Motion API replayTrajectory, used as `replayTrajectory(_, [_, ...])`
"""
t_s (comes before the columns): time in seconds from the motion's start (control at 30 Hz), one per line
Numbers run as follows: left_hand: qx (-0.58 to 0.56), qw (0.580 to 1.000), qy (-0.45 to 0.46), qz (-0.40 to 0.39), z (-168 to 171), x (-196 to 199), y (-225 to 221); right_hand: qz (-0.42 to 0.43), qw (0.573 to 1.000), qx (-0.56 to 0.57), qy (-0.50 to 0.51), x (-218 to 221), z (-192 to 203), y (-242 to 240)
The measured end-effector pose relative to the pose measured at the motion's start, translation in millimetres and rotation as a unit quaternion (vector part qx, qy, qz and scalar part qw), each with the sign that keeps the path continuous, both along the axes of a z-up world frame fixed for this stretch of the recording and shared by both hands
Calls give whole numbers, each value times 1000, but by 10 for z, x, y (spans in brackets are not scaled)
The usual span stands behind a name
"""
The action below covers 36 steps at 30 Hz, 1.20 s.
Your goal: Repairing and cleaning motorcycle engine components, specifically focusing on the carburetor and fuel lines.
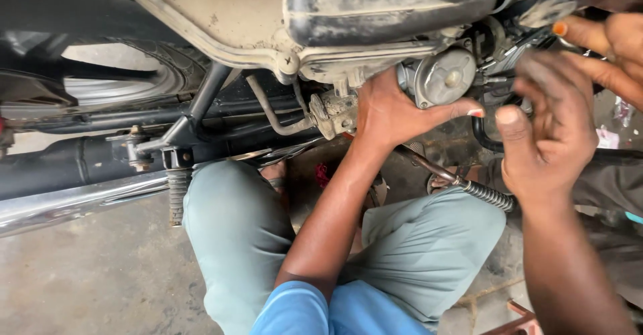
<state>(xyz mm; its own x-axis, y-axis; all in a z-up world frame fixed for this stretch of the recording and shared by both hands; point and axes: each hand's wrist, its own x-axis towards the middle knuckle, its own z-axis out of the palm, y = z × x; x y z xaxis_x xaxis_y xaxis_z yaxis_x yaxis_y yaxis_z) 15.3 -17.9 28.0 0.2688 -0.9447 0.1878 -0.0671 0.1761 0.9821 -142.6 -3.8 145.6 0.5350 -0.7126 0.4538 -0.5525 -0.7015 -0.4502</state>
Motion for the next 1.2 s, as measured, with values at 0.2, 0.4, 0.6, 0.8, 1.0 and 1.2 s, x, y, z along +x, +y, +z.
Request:
replayTrajectory(0.2, [-45,995,-6,85,49,-191,100,-51,836,475,-271,-743,-841,-342])
replayTrajectory(0.4, [-82,987,0,139,200,-227,150,96,739,438,-503,-255,-909,-577])
replayTrajectory(0.6, [-26,986,-50,155,284,-192,150,58,726,387,-565,-412,-1429,-731])
replayTrajectory(0.8, [-125,985,110,39,391,-48,212,39,726,387,-568,115,-1034,-539])
replayTrajectory(1.0, [-173,750,639,16,-547,-237,46,31,675,319,-665,352,-1089,-591])
replayTrajectory(1.2, [94,792,590,123,-351,-34,-94,48,686,303,-660,416,-1081,-514])
